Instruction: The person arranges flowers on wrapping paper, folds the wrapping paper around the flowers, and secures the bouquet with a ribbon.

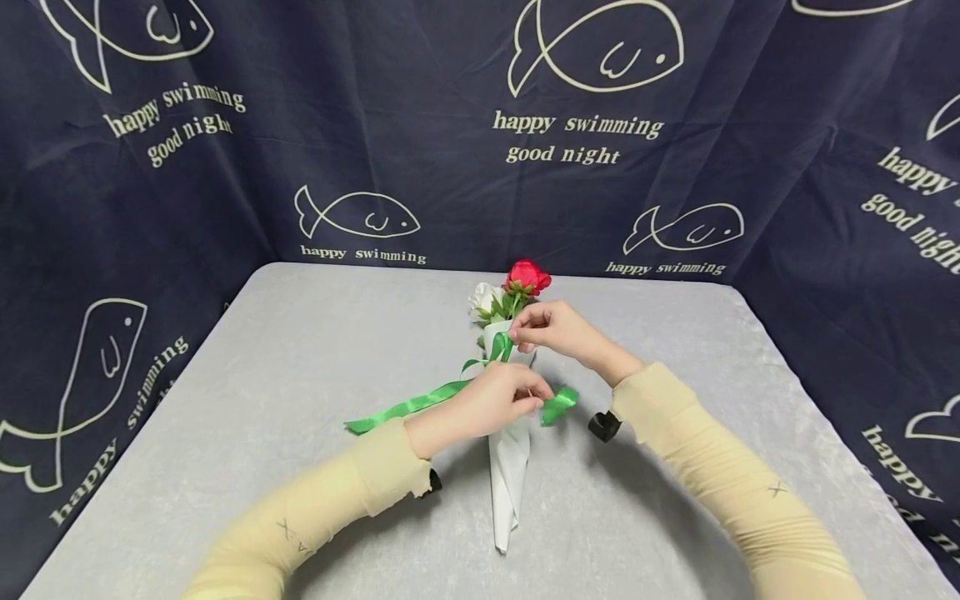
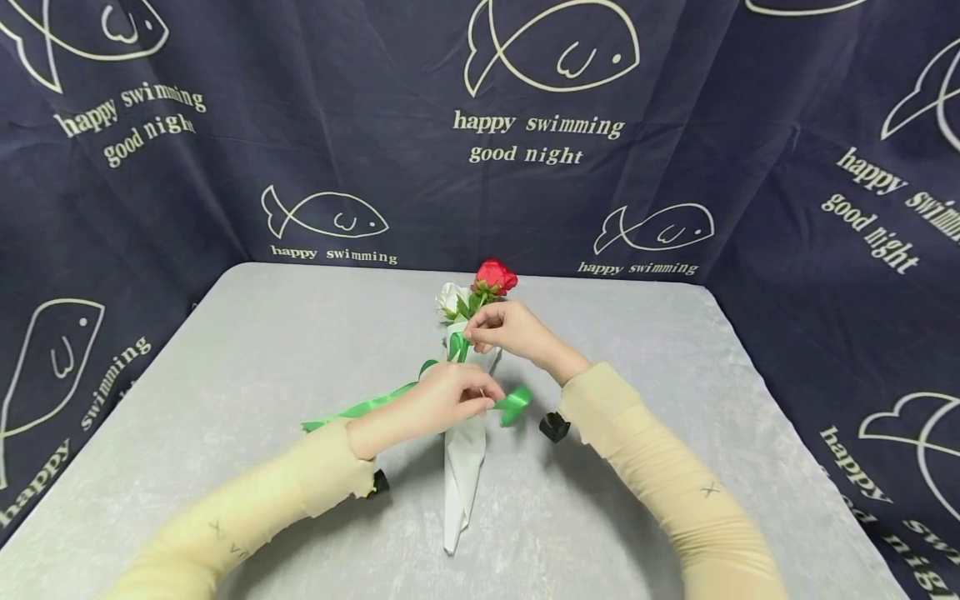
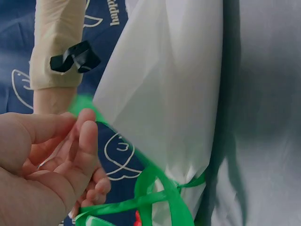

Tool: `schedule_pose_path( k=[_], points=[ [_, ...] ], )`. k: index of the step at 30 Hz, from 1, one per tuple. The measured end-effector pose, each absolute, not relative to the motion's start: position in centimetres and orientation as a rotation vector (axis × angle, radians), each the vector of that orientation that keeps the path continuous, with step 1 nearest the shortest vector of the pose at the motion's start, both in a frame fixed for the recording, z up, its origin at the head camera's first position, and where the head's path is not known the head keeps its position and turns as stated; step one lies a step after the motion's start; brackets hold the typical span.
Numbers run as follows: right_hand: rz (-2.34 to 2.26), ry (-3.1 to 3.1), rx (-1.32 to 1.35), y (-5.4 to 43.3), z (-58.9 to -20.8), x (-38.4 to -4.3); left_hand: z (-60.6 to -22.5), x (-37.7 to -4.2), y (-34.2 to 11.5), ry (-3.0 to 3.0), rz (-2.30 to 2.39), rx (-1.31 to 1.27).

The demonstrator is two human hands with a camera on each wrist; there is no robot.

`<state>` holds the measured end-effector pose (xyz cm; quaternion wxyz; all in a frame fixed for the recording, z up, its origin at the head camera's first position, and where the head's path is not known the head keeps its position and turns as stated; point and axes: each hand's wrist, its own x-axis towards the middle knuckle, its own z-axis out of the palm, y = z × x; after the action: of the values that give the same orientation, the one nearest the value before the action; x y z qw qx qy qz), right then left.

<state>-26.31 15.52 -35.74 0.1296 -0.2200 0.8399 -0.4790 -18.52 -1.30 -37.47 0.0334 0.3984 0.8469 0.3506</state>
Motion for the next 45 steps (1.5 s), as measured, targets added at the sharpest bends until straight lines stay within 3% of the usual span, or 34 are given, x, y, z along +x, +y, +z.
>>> schedule_pose_path(
  k=[15,25,33,45],
  points=[
    [-1.489,2.414,-0.805,15.7,-36.3,-26.0,-36.8,-20.5,-4.1,2.816,1.372,0.904],
    [-1.439,2.464,-0.722,15.3,-35.8,-25.5,-37.0,-22.0,-5.4,2.856,1.485,0.752],
    [-1.404,2.476,-0.756,14.7,-33.6,-23.9,-37.5,-23.1,-5.5,2.811,1.532,0.765],
    [-1.427,2.454,-0.733,15.0,-35.2,-25.0,-37.8,-23.8,-5.5,2.741,1.556,0.812]
  ],
)
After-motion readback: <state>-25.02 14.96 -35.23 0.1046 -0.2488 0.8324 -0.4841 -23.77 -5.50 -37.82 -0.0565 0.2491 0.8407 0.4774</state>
